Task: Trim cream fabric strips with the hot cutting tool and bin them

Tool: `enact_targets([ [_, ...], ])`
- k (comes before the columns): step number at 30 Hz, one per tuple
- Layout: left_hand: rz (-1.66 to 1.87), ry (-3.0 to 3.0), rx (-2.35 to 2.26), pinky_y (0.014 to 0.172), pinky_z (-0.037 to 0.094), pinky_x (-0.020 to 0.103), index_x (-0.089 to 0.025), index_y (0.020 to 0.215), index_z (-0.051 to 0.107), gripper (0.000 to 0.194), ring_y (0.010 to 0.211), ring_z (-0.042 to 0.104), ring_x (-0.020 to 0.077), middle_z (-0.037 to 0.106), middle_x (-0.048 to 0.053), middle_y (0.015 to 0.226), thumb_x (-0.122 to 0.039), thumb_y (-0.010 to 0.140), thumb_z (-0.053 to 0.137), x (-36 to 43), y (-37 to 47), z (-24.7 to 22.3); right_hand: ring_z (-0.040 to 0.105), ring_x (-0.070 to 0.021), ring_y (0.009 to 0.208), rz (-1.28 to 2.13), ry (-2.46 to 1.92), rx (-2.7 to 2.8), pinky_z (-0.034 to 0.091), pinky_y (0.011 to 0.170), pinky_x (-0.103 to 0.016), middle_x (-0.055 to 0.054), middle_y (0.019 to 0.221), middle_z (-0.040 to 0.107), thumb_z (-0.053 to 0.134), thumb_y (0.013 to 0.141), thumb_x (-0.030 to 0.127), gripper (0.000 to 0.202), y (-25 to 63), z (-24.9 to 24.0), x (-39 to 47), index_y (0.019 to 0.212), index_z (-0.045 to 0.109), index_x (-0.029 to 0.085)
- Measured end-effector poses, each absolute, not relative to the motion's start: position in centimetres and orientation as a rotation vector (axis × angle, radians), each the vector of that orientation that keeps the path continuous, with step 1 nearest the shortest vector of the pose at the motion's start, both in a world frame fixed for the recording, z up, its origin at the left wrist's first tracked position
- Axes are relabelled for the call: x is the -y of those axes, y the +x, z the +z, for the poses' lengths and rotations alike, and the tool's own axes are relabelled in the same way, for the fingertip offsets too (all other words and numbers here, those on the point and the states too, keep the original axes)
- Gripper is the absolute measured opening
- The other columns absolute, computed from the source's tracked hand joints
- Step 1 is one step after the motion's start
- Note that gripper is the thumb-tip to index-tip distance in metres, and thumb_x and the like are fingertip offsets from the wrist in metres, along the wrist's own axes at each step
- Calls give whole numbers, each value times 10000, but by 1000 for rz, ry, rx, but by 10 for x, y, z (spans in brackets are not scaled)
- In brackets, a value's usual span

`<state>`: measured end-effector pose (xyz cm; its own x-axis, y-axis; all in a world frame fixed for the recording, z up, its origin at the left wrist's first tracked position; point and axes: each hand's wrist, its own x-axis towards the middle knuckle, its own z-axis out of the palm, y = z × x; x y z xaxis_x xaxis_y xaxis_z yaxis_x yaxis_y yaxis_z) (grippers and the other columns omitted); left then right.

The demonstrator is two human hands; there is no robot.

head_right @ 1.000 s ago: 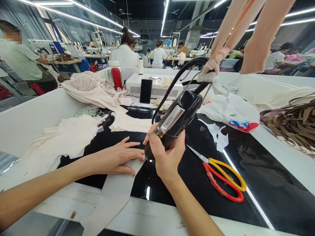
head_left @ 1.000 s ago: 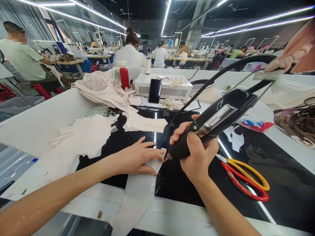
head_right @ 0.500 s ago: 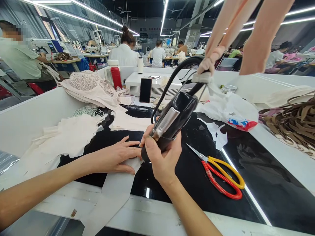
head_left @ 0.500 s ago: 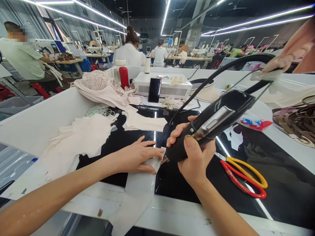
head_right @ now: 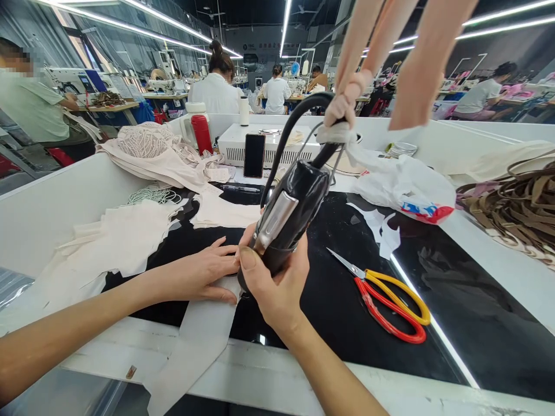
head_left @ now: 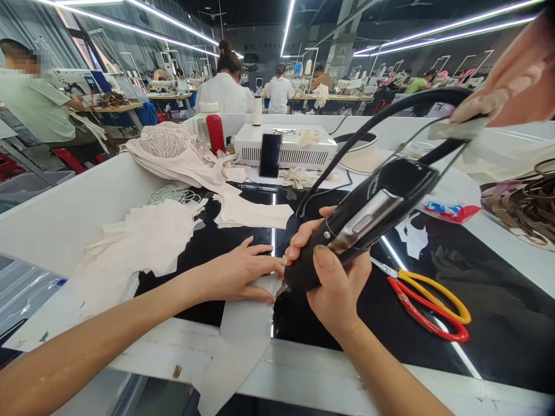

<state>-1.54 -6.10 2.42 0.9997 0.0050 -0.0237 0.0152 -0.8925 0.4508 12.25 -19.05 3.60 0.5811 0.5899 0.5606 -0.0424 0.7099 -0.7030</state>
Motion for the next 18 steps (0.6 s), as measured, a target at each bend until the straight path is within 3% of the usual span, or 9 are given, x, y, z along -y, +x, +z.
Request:
enact_targets([
  [6, 0, 2736, 22, 1320, 198, 763, -259, 1450, 607, 538, 1563, 469, 378, 665, 111, 1520, -392, 984, 838, 59, -19, 22, 662, -132, 587, 393, -739, 900, 605, 550, -294, 50, 847, 705, 835, 907, 440, 418, 122, 36, 190, 1209, 594, 281],
  [8, 167, 2781, 12, 1315, 311, 669, -234, 1438, 610, 486, 1517, 521, 352, 658, 131, 1514, -414, 1023, 788, 65, -28, 20, 656, -132, 586, 386, -745, 893, 601, 544, -294, 49, 844, 706, 846, 899, 458, 426, 124, 39, 191, 1196, 597, 282],
  [9, 273, 2805, -23, 1275, 407, 586, -215, 1396, 628, 406, 1445, 582, 322, 675, 135, 1468, -406, 1057, 742, 71, -34, 18, 655, -133, 586, 384, -748, 887, 600, 541, -294, 49, 841, 705, 857, 890, 463, 426, 125, 41, 192, 1179, 601, 281],
  [11, 440, 2862, -144, 1051, 573, 410, -188, 1268, 663, 217, 1187, 689, 252, 724, 107, 1260, -346, 1126, 624, 87, -46, 15, 654, -133, 584, 376, -749, 877, 595, 535, -291, 51, 829, 701, 876, 874, 460, 426, 128, 44, 193, 1156, 613, 277],
  [13, 462, 2973, -202, 827, 583, 363, -187, 1148, 677, 162, 936, 681, 228, 707, 62, 1045, -279, 1147, 543, 106, -57, 10, 651, -132, 581, 371, -746, 876, 587, 528, -284, 51, 819, 698, 886, 866, 450, 434, 131, 47, 194, 1164, 626, 273],
  [15, 443, 3066, -200, 775, 570, 377, -179, 1128, 671, 156, 865, 657, 234, 681, 55, 984, -220, 1135, 521, 121, -64, 5, 648, -134, 583, 364, -756, 872, 584, 531, -287, 50, 814, 693, 888, 861, 444, 444, 135, 50, 194, 1183, 634, 274],
  [18, 440, 3077, -189, 852, 581, 381, -162, 1195, 653, 187, 917, 665, 231, 676, 66, 1036, -88, 1083, 523, 127, -68, 0, 649, -141, 594, 349, -784, 853, 581, 539, -299, 52, 808, 683, 892, 840, 446, 422, 140, 52, 194, 1133, 638, 281],
])
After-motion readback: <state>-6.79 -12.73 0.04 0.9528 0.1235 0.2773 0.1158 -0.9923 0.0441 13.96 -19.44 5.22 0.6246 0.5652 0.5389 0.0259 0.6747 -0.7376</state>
